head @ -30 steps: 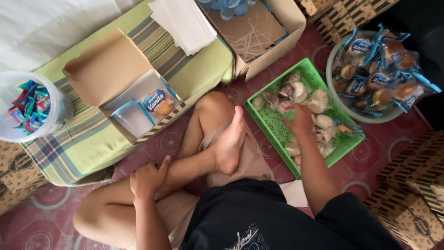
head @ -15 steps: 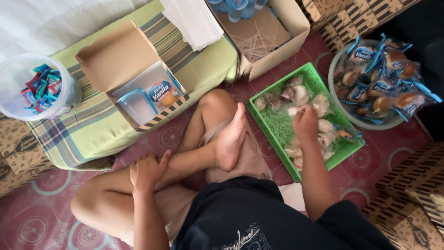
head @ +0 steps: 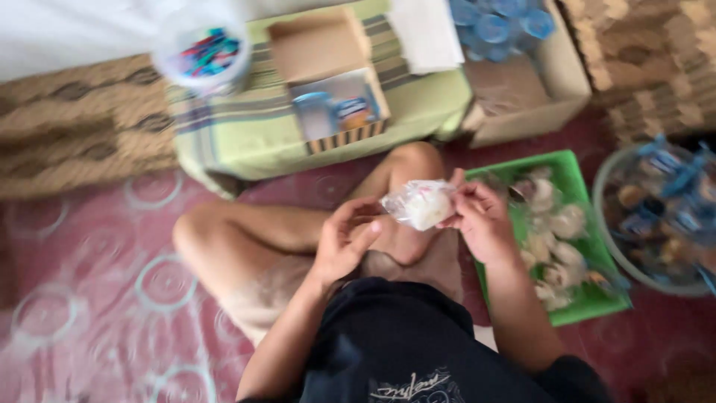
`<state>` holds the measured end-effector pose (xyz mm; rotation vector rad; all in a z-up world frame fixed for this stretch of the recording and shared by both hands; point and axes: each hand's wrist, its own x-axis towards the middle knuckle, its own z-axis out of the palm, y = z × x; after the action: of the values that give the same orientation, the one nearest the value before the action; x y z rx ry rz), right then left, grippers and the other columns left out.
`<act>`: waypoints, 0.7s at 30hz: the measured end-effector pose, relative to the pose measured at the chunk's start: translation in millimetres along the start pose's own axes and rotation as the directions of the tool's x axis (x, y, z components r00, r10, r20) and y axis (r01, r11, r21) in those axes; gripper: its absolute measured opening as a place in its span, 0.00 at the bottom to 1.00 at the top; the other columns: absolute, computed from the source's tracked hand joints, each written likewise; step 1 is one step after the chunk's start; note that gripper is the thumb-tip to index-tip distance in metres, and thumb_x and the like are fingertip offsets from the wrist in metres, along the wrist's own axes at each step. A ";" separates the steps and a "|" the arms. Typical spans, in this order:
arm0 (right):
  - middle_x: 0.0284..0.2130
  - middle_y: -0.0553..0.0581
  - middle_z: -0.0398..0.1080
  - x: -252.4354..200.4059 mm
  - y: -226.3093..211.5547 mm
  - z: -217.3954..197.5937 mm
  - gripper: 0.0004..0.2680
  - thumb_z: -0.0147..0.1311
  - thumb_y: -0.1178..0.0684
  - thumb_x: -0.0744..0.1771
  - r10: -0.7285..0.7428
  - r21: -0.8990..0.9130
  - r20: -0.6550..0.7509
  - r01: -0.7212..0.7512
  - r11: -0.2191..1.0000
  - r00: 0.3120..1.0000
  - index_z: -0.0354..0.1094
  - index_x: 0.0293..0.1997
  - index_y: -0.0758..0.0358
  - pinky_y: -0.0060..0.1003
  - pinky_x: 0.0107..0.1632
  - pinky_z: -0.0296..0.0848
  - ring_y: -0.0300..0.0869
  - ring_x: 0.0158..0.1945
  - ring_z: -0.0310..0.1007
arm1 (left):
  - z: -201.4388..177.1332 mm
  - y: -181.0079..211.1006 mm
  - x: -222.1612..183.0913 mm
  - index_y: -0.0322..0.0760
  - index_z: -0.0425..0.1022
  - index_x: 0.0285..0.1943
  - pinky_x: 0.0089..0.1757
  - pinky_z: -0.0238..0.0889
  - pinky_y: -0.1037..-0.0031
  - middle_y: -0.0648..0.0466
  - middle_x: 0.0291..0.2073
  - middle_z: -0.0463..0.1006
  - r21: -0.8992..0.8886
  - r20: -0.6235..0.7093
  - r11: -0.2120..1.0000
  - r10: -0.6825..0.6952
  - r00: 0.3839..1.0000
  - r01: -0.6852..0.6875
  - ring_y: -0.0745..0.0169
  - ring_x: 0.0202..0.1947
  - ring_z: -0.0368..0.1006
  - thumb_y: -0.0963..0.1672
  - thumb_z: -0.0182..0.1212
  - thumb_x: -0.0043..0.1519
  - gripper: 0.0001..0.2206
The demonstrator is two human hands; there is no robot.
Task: The person places small round pastries into clear plastic bags and then puts the bags into a cardboard box. The person also takes small blue packets and place them into the box.
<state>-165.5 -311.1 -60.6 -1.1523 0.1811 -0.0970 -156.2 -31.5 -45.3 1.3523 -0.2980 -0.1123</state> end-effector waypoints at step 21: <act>0.24 0.55 0.74 -53.4 -14.3 127.6 0.04 0.59 0.56 0.69 -0.099 -0.443 0.301 0.231 0.866 0.949 0.77 0.37 0.63 0.36 0.44 0.79 0.35 0.34 0.74 | -36.5 47.4 -52.5 0.32 0.81 0.32 0.29 0.67 0.78 0.52 0.20 0.77 0.043 -0.389 0.993 0.118 0.914 -0.109 0.74 0.26 0.69 0.40 0.73 0.60 0.06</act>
<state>-193.1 -193.1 7.7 -1.6590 -0.1503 -0.0479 -200.7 26.4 -13.7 1.3416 -0.0383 0.2590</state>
